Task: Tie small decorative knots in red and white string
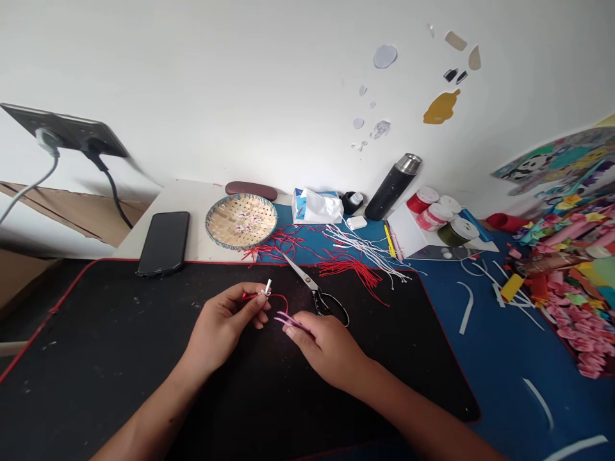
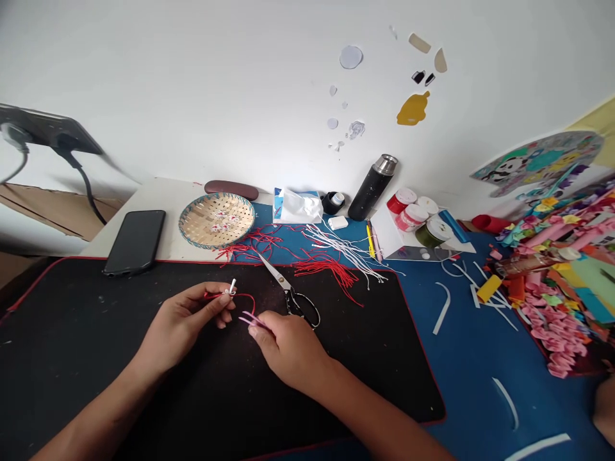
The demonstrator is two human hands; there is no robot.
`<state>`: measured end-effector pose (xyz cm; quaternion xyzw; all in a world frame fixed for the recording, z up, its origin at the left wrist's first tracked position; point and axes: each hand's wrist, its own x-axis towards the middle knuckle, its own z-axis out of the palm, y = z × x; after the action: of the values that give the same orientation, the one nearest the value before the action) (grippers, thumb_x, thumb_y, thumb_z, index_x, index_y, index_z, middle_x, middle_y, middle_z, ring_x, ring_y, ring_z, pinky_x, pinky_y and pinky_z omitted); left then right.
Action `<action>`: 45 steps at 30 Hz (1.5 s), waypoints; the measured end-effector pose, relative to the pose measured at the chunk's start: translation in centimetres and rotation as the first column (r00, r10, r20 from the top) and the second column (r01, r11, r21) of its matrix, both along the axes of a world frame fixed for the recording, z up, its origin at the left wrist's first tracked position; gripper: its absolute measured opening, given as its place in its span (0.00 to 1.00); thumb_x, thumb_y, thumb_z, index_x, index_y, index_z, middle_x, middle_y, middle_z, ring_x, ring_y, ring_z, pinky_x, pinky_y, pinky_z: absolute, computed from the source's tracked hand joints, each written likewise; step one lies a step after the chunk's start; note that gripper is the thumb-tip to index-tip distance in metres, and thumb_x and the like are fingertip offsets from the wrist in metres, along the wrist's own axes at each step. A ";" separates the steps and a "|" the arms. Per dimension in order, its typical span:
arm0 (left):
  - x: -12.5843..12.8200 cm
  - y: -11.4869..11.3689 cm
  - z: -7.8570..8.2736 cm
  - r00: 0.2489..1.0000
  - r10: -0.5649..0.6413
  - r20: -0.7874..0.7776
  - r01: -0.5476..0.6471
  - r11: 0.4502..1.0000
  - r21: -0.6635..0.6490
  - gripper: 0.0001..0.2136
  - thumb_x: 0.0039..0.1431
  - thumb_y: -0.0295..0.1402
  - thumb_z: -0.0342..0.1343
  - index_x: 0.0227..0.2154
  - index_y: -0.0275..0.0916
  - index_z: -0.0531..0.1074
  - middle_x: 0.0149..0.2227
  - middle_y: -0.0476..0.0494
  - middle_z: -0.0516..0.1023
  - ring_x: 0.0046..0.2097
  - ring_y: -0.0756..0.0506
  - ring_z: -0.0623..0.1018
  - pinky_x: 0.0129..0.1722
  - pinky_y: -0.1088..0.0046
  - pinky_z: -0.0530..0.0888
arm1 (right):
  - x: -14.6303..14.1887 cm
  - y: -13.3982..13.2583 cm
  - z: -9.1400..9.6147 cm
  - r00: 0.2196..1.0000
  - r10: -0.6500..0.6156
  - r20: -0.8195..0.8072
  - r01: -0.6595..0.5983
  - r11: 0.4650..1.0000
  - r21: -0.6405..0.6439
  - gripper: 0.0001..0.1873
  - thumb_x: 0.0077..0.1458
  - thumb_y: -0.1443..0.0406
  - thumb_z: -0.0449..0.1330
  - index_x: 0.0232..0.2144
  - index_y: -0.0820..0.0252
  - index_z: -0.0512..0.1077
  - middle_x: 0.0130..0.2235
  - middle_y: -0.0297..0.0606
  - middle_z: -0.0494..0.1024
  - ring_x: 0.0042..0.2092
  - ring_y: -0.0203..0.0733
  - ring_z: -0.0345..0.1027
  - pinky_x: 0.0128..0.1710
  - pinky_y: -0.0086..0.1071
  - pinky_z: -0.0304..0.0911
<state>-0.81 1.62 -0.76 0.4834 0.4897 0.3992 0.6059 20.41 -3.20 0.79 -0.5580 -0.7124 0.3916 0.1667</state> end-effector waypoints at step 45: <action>2.8 -1.3 -1.0 0.964 -0.066 0.256 0.095 0.991 -0.099 0.14 0.58 0.39 0.70 0.40 0.38 0.74 0.29 0.47 0.82 0.25 0.49 0.78 0.22 0.77 0.74 | -0.3 2.8 -2.3 0.824 -0.205 -0.528 0.172 0.979 -0.111 0.14 0.67 0.57 0.57 0.35 0.60 0.76 0.24 0.30 0.71 0.25 0.32 0.63 0.24 0.25 0.59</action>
<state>1.94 0.33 -1.71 0.4141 0.4098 0.4048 0.7048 20.09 -0.42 -1.51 -0.4984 -0.5669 0.5341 0.3807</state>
